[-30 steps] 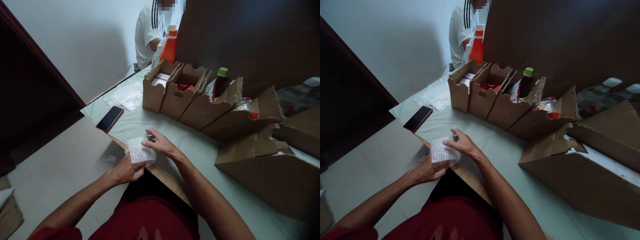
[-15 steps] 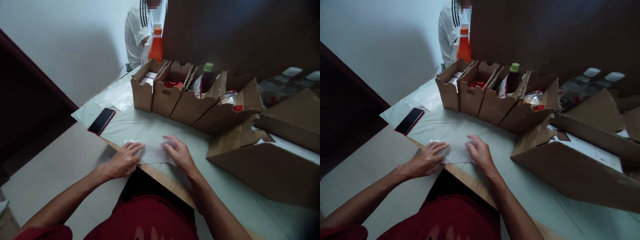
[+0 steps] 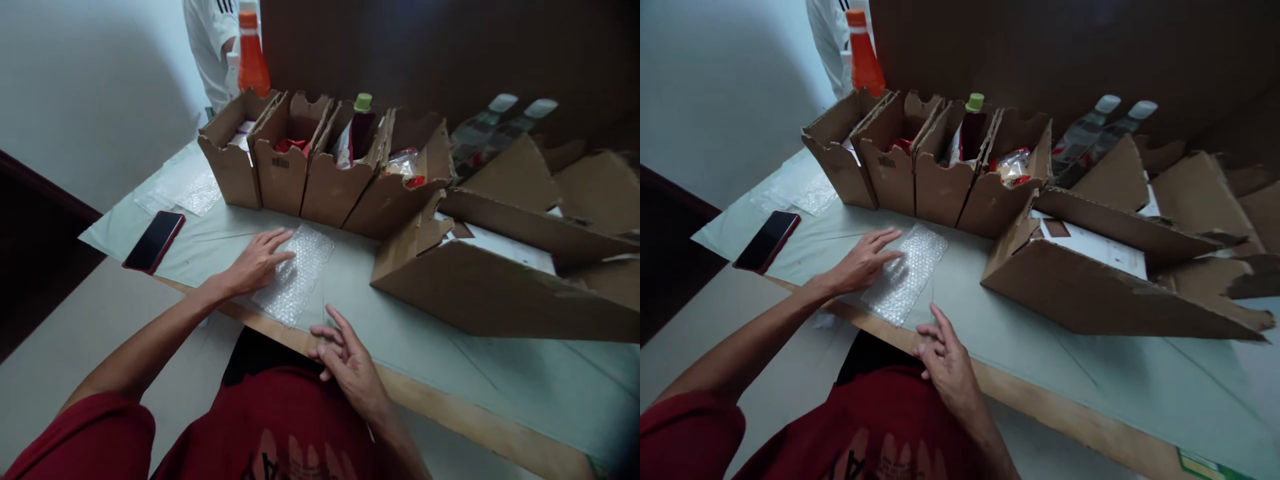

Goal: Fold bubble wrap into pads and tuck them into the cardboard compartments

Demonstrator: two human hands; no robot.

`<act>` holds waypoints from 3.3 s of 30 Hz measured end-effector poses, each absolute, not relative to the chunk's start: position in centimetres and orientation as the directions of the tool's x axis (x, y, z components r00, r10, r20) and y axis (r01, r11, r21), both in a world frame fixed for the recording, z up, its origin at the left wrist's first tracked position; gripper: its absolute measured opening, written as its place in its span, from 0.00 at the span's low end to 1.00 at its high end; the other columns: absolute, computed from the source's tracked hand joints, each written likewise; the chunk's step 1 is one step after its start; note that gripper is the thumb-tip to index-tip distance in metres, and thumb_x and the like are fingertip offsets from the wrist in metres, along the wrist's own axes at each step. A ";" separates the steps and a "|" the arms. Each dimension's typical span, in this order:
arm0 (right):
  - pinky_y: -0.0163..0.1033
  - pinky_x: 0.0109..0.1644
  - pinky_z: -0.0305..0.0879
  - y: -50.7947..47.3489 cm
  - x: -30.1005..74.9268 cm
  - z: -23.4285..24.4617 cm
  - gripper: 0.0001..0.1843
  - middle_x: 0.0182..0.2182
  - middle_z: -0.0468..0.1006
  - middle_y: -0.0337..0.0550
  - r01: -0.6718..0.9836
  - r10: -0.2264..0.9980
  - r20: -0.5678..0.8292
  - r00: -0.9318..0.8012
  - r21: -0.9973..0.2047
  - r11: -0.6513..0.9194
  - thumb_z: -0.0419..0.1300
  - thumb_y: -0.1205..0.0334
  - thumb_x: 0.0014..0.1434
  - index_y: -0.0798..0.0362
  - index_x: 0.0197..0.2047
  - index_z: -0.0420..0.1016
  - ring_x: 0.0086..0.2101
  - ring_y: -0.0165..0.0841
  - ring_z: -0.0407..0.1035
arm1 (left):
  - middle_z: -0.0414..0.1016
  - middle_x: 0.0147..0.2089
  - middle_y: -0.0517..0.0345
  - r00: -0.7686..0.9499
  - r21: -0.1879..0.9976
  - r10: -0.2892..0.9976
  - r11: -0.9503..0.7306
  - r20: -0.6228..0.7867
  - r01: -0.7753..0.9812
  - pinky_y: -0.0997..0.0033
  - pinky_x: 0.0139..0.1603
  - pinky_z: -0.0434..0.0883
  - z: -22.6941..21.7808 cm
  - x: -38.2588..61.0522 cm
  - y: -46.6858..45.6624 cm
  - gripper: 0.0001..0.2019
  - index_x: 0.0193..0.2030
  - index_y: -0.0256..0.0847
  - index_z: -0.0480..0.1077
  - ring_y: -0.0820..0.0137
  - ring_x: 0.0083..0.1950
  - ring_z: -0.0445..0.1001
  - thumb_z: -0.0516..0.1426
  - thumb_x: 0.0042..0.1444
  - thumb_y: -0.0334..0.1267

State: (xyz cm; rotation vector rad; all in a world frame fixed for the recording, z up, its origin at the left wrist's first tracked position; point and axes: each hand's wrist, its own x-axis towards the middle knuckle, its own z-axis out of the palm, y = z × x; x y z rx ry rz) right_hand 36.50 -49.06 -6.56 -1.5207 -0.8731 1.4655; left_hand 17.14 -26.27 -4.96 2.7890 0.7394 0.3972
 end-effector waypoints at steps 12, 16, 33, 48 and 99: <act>0.53 0.54 0.72 -41.8 36.8 -6.3 0.21 0.60 0.77 0.53 0.821 0.897 0.200 -0.395 -0.362 0.442 0.56 0.76 0.63 0.50 0.55 0.77 0.59 0.46 0.69 | 0.74 0.60 0.42 0.801 0.440 0.560 -0.787 0.212 0.433 0.41 0.64 0.69 -6.5 11.0 -33.9 0.27 0.60 0.38 0.70 0.51 0.64 0.68 0.55 0.52 0.24; 0.51 0.51 0.71 -39.8 36.6 -7.3 0.14 0.51 0.83 0.52 0.765 0.880 0.255 -0.400 -0.436 0.474 0.55 0.74 0.66 0.52 0.46 0.80 0.51 0.44 0.74 | 0.72 0.61 0.41 0.770 0.532 0.608 -0.725 0.194 0.438 0.43 0.65 0.70 -5.8 10.7 -33.7 0.32 0.65 0.37 0.66 0.53 0.64 0.69 0.54 0.51 0.23; 0.45 0.47 0.70 -43.1 37.7 -4.6 0.11 0.43 0.84 0.46 0.766 0.874 0.482 -0.065 -0.537 0.353 0.56 0.69 0.68 0.51 0.50 0.76 0.43 0.38 0.76 | 0.80 0.34 0.60 0.488 0.726 0.872 -0.359 0.038 0.586 0.71 0.36 0.72 -7.1 15.9 -32.5 0.17 0.57 0.41 0.74 0.71 0.32 0.76 0.57 0.62 0.34; 0.47 0.52 0.67 -39.8 37.8 -5.3 0.14 0.48 0.85 0.44 0.752 0.966 0.033 -0.255 -0.622 0.220 0.53 0.64 0.72 0.49 0.54 0.78 0.45 0.39 0.76 | 0.80 0.41 0.53 0.677 0.496 0.649 -0.740 0.347 0.455 0.59 0.46 0.75 -6.7 14.7 -33.9 0.16 0.59 0.41 0.70 0.63 0.42 0.77 0.53 0.67 0.29; 0.48 0.43 0.73 -52.6 55.8 9.7 0.10 0.40 0.82 0.41 0.867 0.672 0.600 0.434 -0.482 -0.130 0.64 0.55 0.63 0.41 0.48 0.77 0.38 0.41 0.76 | 0.86 0.43 0.52 0.753 0.951 0.658 -0.220 -0.018 0.215 0.67 0.47 0.80 -2.9 28.2 -37.5 0.16 0.54 0.47 0.78 0.62 0.43 0.84 0.58 0.62 0.45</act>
